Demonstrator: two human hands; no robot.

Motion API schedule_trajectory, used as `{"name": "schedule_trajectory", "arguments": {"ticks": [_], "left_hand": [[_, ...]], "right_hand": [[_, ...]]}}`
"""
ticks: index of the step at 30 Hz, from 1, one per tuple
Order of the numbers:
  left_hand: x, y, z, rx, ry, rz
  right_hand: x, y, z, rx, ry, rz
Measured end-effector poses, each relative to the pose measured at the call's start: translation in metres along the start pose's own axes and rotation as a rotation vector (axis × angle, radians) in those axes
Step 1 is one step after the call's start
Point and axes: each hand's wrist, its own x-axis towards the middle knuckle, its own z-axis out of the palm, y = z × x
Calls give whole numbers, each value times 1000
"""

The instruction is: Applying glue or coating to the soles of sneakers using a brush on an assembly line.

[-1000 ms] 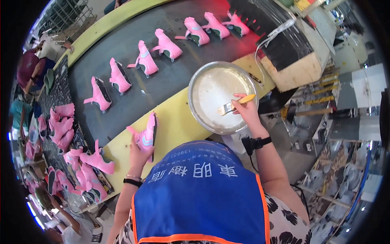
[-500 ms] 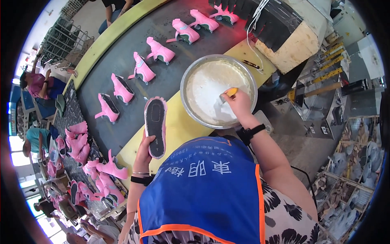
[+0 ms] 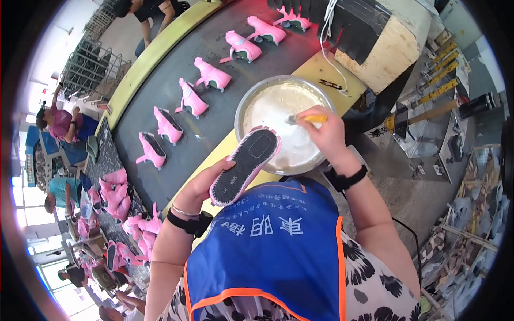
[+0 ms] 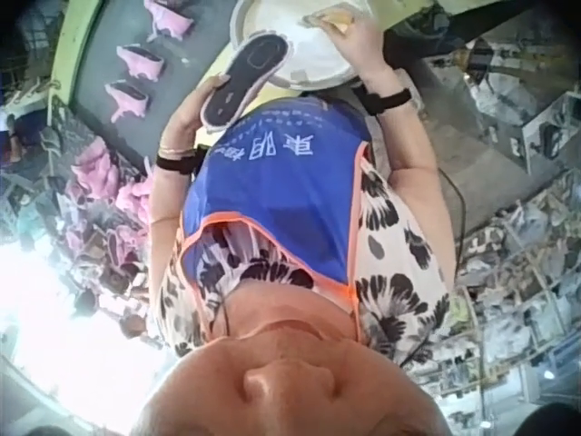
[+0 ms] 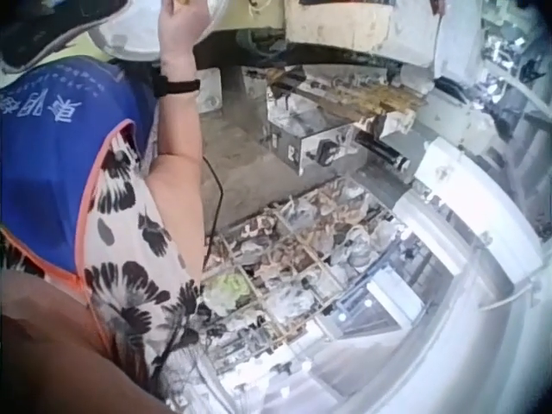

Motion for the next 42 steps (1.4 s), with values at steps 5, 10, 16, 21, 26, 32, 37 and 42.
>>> {"name": "schedule_trajectory", "arguments": {"ticks": [5, 10, 16, 21, 26, 32, 37, 42], "left_hand": [[14, 15, 12, 152, -49, -54], [22, 20, 20, 231, -33, -98], [22, 16, 18, 66, -2, -133], [17, 16, 20, 12, -49, -134], [12, 18, 26, 92, -4, -112], [8, 16, 29, 194, -124, 40], [1, 14, 35, 229, -119, 124], [-6, 16, 36, 281, -92, 184]], "right_hand": [[4, -42, -18, 31, -216, -318], [6, -47, -18, 79, -235, -400], [14, -14, -20, -31, -257, -334], [7, -13, -22, 86, -168, -261], [9, -8, -11, 220, -200, -274], [5, -5, -8, 186, -45, 64], [4, -18, 6, 296, -12, 4], [6, -24, 8, -2, 28, 51]]}}
